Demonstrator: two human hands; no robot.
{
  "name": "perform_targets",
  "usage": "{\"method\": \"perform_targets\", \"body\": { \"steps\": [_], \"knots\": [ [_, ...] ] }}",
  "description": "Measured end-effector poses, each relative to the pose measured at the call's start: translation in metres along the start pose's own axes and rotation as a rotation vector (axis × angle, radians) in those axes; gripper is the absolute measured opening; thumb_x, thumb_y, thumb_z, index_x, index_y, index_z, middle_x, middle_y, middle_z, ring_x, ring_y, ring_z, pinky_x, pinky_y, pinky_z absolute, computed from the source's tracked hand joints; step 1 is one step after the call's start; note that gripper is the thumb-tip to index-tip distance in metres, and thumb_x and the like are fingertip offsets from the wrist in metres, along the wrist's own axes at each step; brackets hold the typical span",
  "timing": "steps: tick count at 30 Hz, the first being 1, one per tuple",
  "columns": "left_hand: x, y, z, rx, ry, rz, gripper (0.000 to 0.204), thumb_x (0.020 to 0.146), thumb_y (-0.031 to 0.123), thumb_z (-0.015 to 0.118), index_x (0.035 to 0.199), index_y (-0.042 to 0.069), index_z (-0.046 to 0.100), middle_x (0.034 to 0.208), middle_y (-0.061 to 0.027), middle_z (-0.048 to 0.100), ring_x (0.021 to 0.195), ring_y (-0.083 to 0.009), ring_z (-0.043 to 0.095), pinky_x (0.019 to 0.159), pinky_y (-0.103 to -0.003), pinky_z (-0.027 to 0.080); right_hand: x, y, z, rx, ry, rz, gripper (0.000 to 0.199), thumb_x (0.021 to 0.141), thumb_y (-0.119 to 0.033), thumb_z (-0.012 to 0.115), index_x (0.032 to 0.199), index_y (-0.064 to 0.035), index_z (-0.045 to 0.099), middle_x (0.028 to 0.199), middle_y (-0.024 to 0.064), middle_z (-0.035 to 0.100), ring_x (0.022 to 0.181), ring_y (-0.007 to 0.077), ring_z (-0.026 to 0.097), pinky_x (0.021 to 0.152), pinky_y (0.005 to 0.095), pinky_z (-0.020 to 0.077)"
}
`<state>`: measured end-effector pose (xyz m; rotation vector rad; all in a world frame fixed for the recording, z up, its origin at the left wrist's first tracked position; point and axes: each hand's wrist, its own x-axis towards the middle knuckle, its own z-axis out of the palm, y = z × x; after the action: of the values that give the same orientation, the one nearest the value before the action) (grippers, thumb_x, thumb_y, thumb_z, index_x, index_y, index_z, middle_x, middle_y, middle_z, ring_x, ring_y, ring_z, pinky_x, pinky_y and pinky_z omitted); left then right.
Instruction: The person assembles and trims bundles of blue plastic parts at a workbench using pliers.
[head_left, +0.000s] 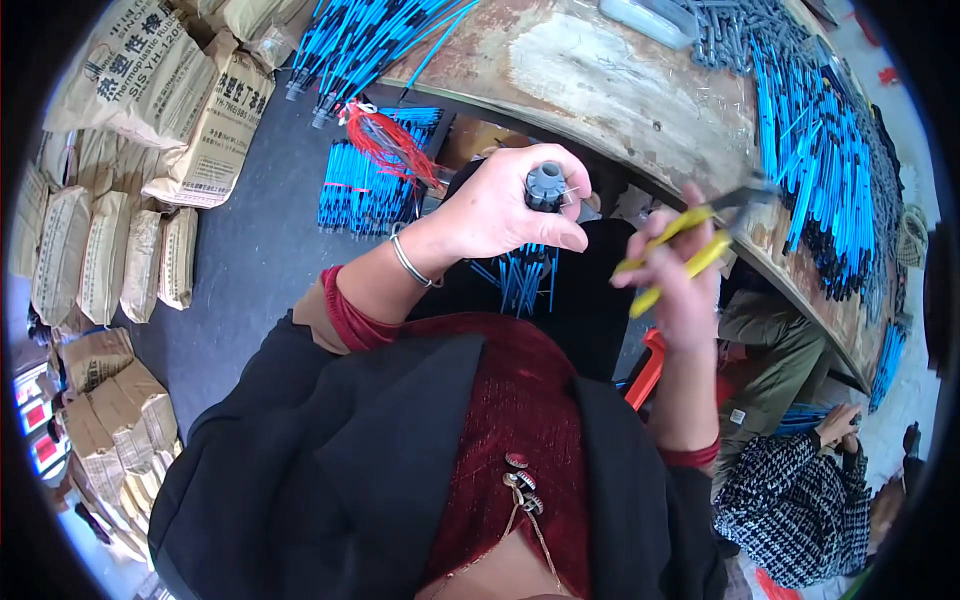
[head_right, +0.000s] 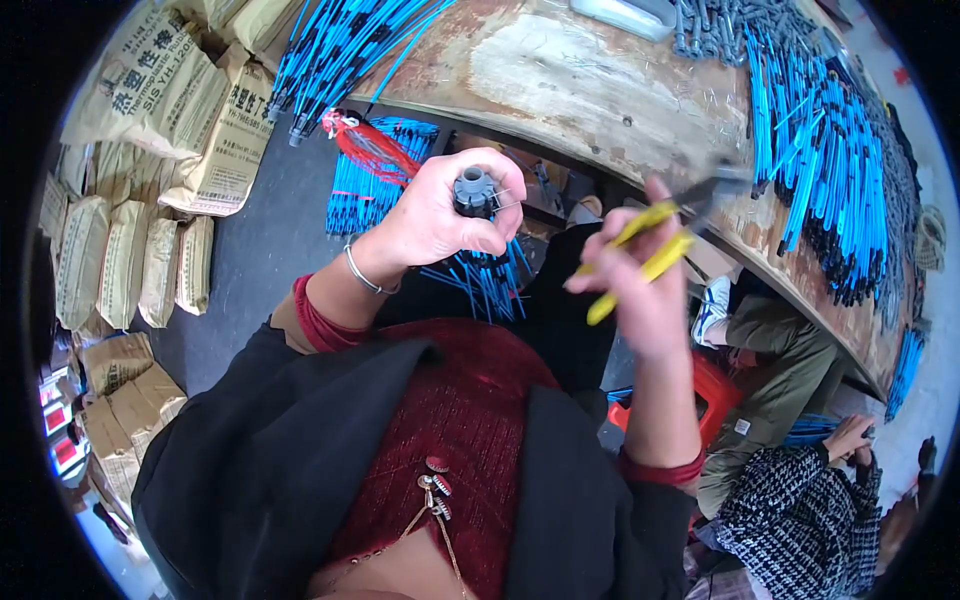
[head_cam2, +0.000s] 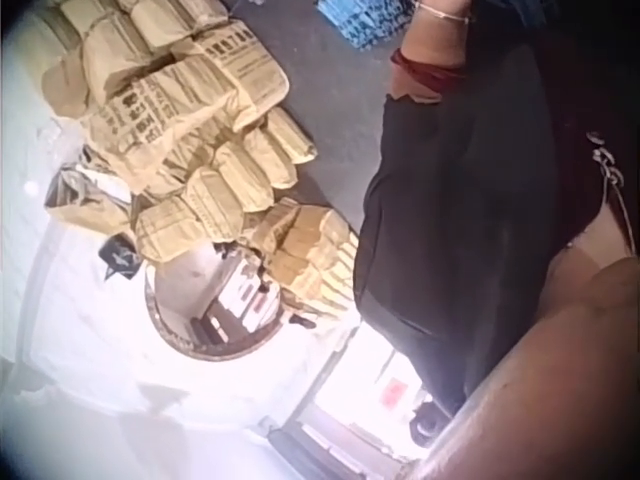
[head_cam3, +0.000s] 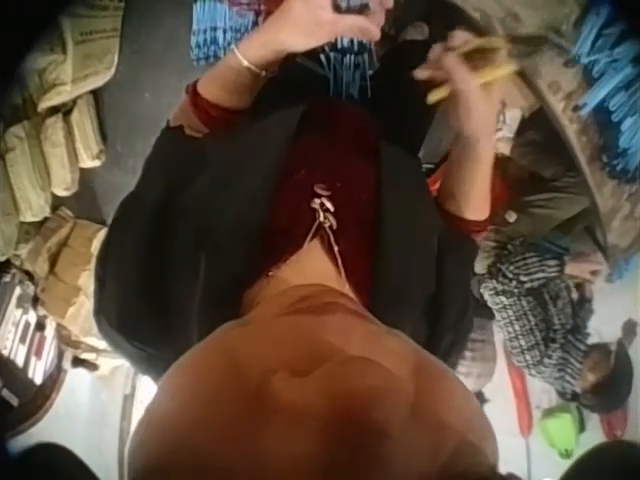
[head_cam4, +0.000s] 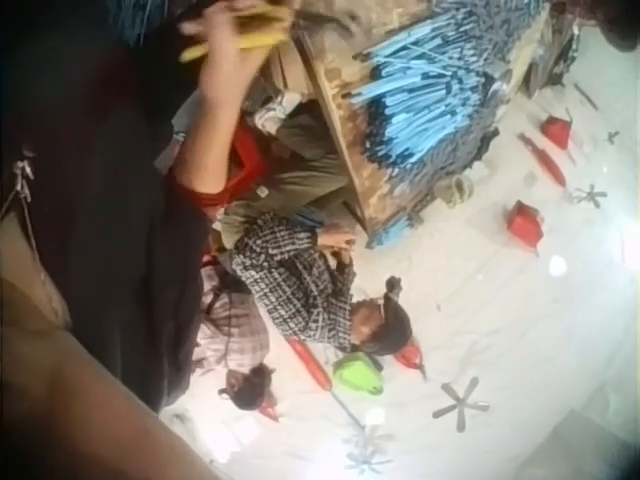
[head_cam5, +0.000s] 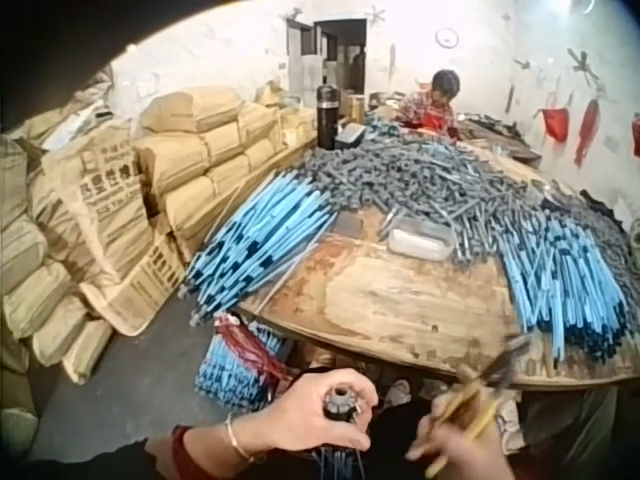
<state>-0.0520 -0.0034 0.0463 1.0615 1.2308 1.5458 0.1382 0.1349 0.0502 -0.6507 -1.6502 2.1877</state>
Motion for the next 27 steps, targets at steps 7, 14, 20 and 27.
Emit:
{"method": "perform_targets", "body": {
  "steps": [7, 14, 20, 27],
  "knots": [
    [0.005, 0.008, 0.017, 0.147, -0.003, 0.060, 0.042, 0.060, 0.015, 0.082, 0.091, 0.002, 0.056, 0.075, -0.0019, 0.058, 0.068, -0.0092, 0.054, 0.063, -0.023, 0.046, -0.004, -0.007, -0.012, -1.371, 0.170, -0.922, 0.058, 0.073, 0.000, 0.061, 0.126, -0.0161, 0.045, 0.116, 0.0130, 0.045, 0.113, 0.0312, 0.041, 0.095, 0.0499, 0.0366],
    [0.003, 0.013, 0.018, 0.279, 0.036, 0.016, 0.041, 0.061, 0.017, 0.083, 0.089, 0.002, 0.058, 0.076, 0.0003, 0.058, 0.070, -0.0065, 0.052, 0.064, -0.023, 0.045, -0.010, -0.018, -0.002, -1.640, 0.225, -1.081, 0.053, 0.064, 0.000, 0.066, 0.112, -0.0198, 0.060, 0.117, 0.0128, 0.045, 0.111, 0.0353, 0.041, 0.098, 0.0517, 0.0308],
    [0.005, 0.013, 0.018, 0.288, 0.092, -0.009, 0.041, 0.060, 0.017, 0.083, 0.091, 0.002, 0.059, 0.078, 0.0004, 0.059, 0.072, -0.0063, 0.053, 0.065, -0.024, 0.045, -0.016, -0.013, 0.005, -1.669, 0.283, -1.028, 0.054, 0.063, 0.001, 0.065, 0.114, -0.0187, 0.060, 0.114, 0.0121, 0.049, 0.106, 0.0341, 0.047, 0.088, 0.0443, 0.0414],
    [0.004, 0.019, 0.023, 0.215, -0.051, 0.070, 0.041, 0.061, 0.016, 0.082, 0.093, 0.003, 0.060, 0.077, -0.0003, 0.060, 0.072, -0.0077, 0.055, 0.067, -0.024, 0.046, -0.022, -0.087, -0.018, -1.245, -0.414, -0.107, 0.056, 0.064, 0.002, 0.066, 0.117, -0.0091, 0.055, 0.092, 0.0136, 0.059, 0.076, 0.0319, 0.059, 0.067, 0.0373, 0.0492]
  ]
}}
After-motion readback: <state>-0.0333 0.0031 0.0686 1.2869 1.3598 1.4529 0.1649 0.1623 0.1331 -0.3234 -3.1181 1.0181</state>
